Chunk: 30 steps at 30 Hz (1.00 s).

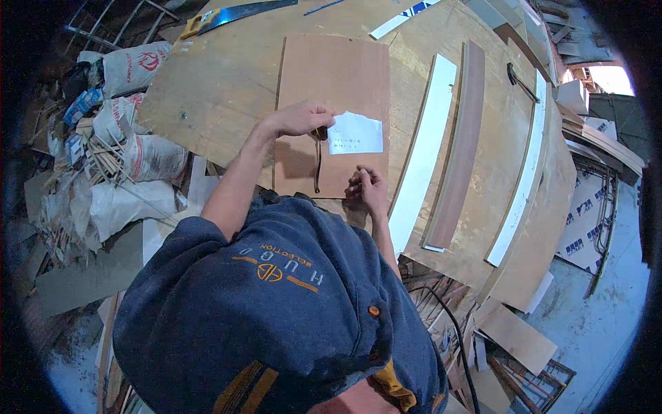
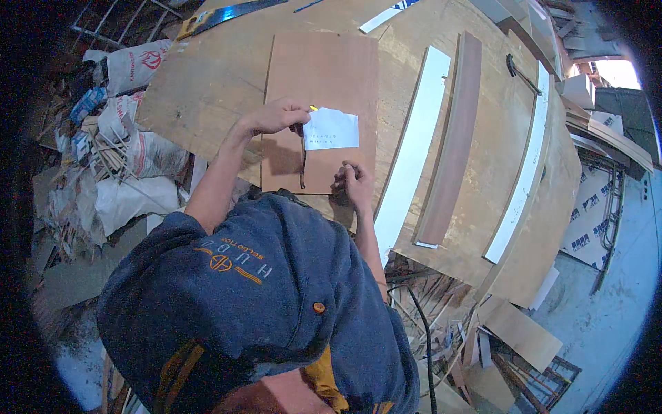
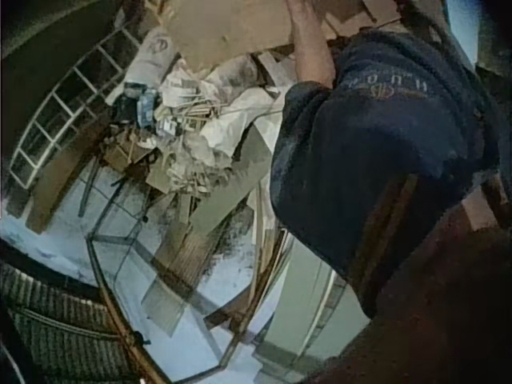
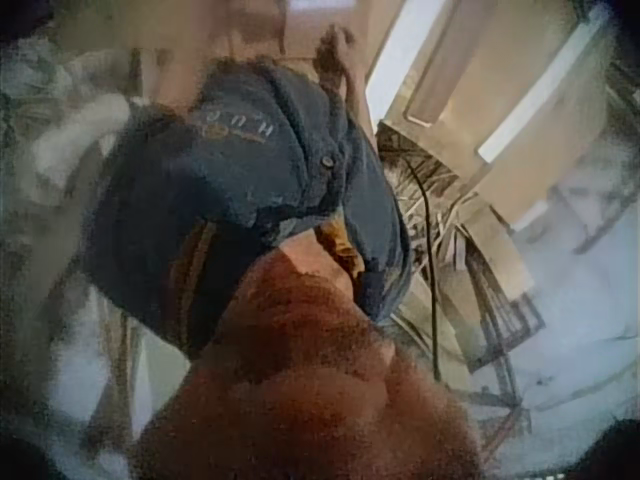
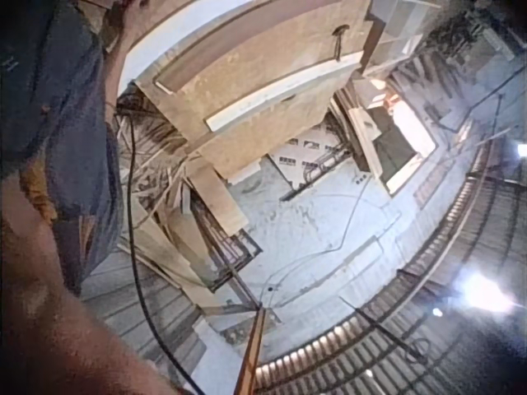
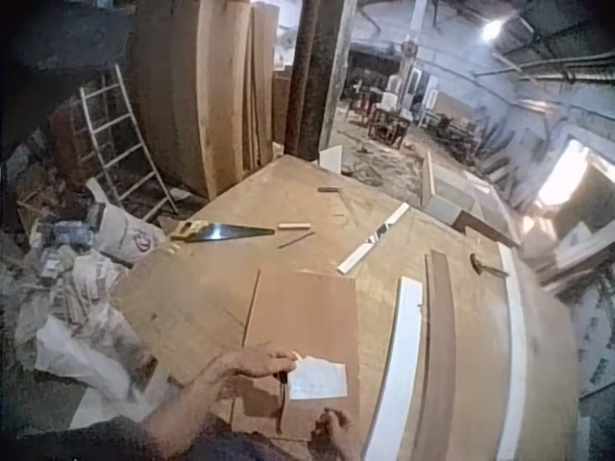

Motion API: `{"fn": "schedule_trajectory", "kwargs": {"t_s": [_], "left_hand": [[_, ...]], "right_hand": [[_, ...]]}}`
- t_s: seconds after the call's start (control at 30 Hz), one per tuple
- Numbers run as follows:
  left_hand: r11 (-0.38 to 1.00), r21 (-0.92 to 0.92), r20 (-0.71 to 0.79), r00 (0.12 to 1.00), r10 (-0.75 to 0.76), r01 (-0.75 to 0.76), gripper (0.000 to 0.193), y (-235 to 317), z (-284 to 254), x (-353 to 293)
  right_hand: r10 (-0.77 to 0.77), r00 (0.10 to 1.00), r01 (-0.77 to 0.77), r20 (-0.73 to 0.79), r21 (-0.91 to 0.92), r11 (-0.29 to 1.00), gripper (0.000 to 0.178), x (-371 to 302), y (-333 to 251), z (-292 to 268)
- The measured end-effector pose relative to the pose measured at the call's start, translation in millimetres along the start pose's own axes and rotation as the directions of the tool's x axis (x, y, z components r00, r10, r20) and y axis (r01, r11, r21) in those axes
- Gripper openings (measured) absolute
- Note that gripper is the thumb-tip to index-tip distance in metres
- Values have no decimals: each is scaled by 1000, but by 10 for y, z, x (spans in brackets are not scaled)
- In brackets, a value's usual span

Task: The person picks up several wood pieces from the workshop floor, places them on a table, and measures the length and width of the wood using a tape measure.

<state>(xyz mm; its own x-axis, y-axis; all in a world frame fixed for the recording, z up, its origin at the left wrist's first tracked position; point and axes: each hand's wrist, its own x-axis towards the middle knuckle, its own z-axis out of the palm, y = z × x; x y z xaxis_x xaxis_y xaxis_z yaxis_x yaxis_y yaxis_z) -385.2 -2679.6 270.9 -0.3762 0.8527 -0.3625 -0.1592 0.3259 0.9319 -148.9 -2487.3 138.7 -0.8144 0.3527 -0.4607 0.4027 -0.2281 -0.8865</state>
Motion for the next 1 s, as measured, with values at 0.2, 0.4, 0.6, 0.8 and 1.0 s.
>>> {"fn": "schedule_trajectory", "kwargs": {"t_s": [0.2, 0.4, 0.6, 0.8, 1.0], "left_hand": [[998, 62, -5, 1000, 2, -2, 27, 180, 43, -68], [999, 45, 13, 1000, 21, -22, 27, 97, 23, -23], [997, 70, 6, 1000, 21, -21, 27, 65, 11, -38], [1000, 5, -5, 1000, 27, -26, 28, 177, 61, -89], [999, 30, 28, 999, 38, -39, 29, 67, 13, -52]], "right_hand": [[19, 1000, -19, 1, 26, 999, 22, -37, -102, 21], [35, 999, -35, -10, 46, 998, 23, -29, -83, 20], [49, 999, -49, -5, 25, 998, 23, -45, -128, 40], [-37, 999, 37, 1, -41, 998, 23, -25, -49, -13], [-12, 1000, 12, 1, -11, 1000, 23, -60, -119, 12]]}}
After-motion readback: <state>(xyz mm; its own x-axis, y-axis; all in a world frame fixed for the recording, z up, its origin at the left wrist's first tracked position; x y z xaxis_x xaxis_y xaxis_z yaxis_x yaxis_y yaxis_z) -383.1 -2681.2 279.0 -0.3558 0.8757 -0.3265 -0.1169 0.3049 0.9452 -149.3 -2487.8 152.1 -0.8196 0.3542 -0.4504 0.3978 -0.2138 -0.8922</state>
